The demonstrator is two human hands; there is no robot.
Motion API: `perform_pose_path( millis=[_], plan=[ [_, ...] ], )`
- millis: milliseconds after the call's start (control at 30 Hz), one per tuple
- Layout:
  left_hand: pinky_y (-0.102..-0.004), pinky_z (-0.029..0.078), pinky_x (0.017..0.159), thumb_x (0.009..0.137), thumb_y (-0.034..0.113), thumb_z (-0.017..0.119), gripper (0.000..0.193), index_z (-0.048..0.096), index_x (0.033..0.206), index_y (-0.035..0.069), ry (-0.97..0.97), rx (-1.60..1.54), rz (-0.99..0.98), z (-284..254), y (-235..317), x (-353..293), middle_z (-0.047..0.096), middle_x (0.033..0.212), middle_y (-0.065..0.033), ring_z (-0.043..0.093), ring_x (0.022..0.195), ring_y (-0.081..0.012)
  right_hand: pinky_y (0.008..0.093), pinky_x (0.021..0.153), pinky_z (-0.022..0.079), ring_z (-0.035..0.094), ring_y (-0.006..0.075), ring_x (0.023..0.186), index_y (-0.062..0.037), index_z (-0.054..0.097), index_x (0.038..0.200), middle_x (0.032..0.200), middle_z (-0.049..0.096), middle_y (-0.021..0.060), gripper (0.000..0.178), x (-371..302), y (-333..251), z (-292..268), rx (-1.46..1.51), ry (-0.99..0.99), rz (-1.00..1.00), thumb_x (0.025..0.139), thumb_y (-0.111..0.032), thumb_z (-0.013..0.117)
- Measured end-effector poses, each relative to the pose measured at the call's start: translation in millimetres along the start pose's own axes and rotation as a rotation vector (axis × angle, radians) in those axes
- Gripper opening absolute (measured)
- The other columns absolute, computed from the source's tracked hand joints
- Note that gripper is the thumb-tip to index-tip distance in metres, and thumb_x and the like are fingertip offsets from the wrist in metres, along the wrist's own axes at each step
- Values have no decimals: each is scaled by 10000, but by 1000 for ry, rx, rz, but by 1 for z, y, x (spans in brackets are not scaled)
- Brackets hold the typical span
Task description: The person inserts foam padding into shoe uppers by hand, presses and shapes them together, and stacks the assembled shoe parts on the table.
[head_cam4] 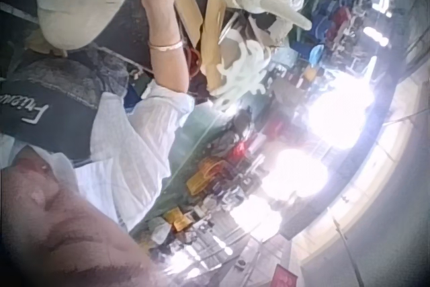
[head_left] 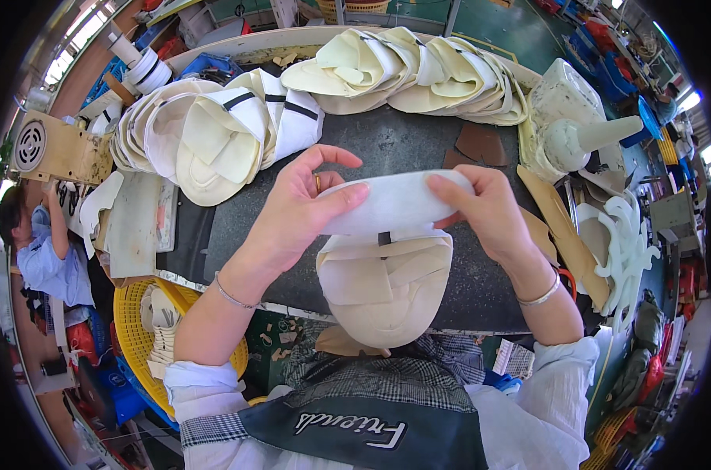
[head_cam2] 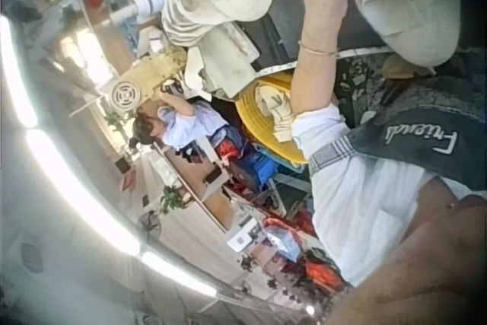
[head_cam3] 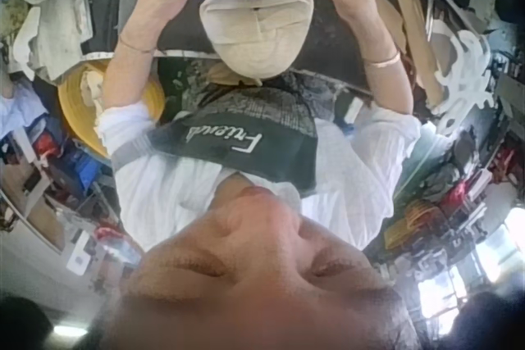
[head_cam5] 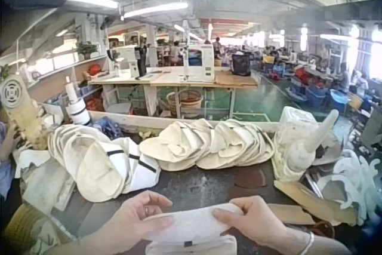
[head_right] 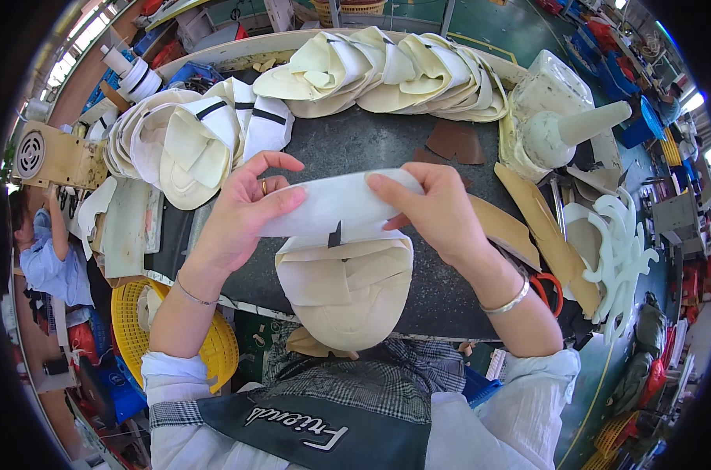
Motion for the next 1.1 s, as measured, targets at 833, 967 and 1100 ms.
perform_pose_path(
  millis=[833,967,1100],
  plan=[
    [-347,472,734,787,109,644,248,743,1001,187,-91,1080,109,-1,-54,4,579,793,-107,566,818,-243,396,640,519,641,341,671,96,663,767,765,625,236,430,10,49,32,-1113,-58,-241,809,-331,673],
    [-384,400,940,760,191,686,253,723,1003,134,-156,1511,276,21,-32,-13,585,1085,-148,434,1179,-338,441,686,528,649,403,732,93,657,711,721,625,289,596,19,46,30,-1389,-288,41,847,-483,583],
    [-430,359,1006,716,184,732,365,651,1046,52,-269,1414,527,30,-32,-21,565,1171,-135,412,1235,-355,463,710,505,632,413,762,87,647,699,734,619,290,624,18,20,10,-1513,-132,114,815,-526,630]
  ],
)
Point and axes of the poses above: each hand's wrist, its own x-axis towards the middle knuckle, its own z-axis out of the palm, y = z × x, the point moved 9 cm from there along x, towards the middle knuckle
